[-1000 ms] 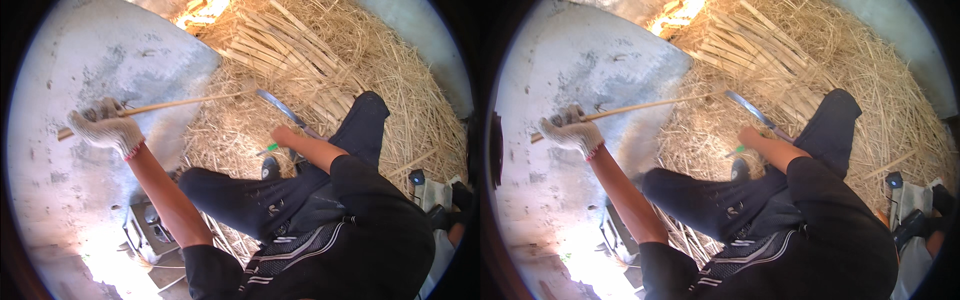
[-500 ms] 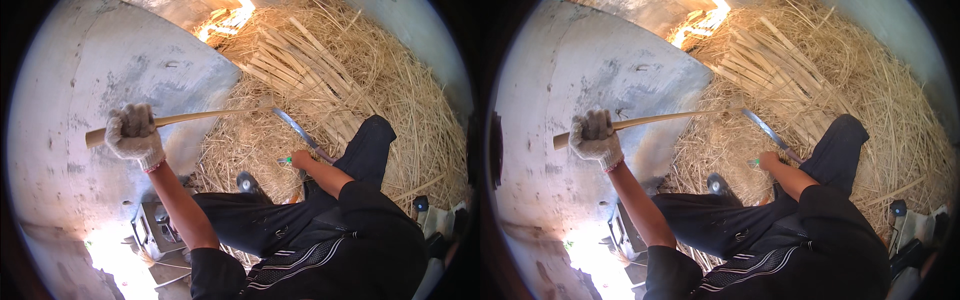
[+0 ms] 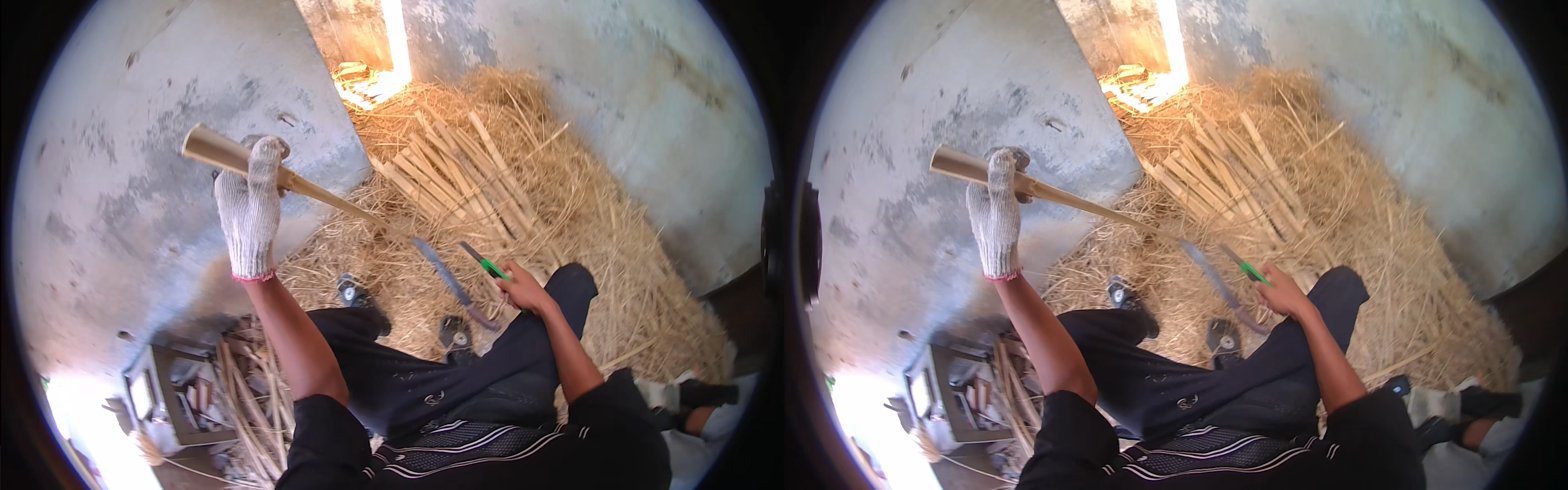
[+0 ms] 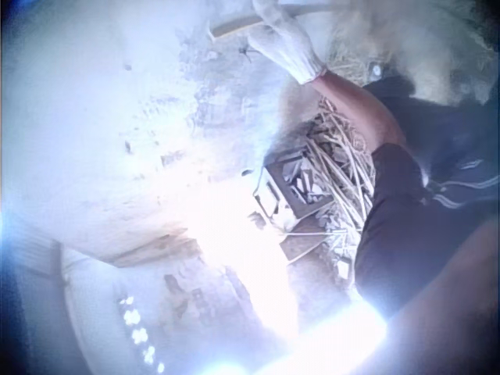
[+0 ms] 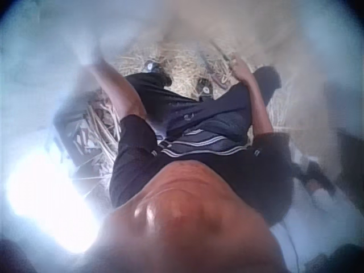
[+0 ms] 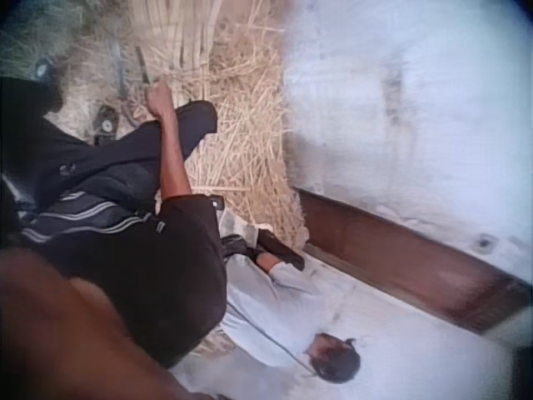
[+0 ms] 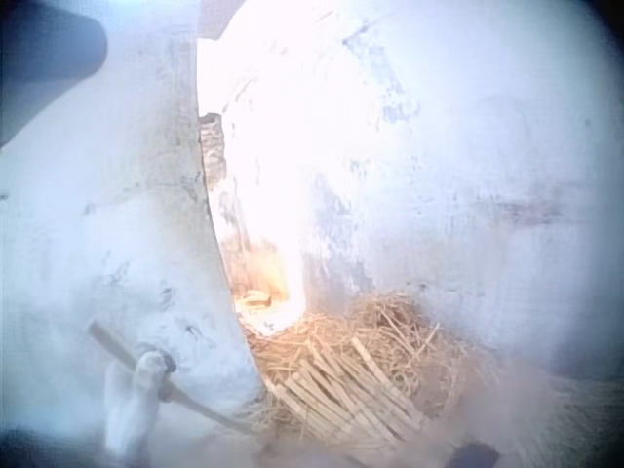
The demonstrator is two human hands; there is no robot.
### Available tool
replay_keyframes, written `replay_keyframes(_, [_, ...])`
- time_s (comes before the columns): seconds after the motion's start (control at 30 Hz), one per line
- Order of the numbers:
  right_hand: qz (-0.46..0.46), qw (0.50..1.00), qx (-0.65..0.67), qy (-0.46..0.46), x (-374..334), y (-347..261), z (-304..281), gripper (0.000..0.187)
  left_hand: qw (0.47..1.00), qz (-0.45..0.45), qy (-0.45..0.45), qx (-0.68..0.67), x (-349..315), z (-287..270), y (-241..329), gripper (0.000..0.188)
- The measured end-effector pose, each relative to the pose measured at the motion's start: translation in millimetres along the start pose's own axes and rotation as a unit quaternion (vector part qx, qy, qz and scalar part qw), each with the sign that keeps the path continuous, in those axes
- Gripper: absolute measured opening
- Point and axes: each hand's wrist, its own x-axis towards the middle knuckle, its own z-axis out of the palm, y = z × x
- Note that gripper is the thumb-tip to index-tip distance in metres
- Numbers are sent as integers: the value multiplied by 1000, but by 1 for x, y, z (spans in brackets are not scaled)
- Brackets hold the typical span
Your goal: The person sits on a hay-covered floor and uses a green-handled knife to peel the outer layer off a long bamboo stick. They hold the stick with a gloved left hand and scrape the surface with the knife in their right hand, creating thin strips of bamboo peel.
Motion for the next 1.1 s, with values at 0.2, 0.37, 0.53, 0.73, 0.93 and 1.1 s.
replay_keyframes(0.2, [47,970,178,160,-114,-1,-24,23,996,-53,48,-53,-7,-13,-17,52])
replay_keyframes(0.37, [1,957,218,190,-158,-22,3,23,996,-11,56,-75,-18,-16,-12,47])
replay_keyframes(0.53, [-112,958,208,162,-170,-50,19,19,991,34,98,-84,-24,-15,-3,45])
replay_keyframes(0.73, [-148,980,108,75,-174,-67,40,16,971,102,203,-72,-37,-18,0,44])
replay_keyframes(0.93, [-202,977,-25,56,-163,-98,40,22,951,137,253,-111,-34,-21,-6,40])
replay_keyframes(1.1, [-274,957,-88,36,-148,-138,39,31,938,115,283,-161,-37,-16,-6,32])
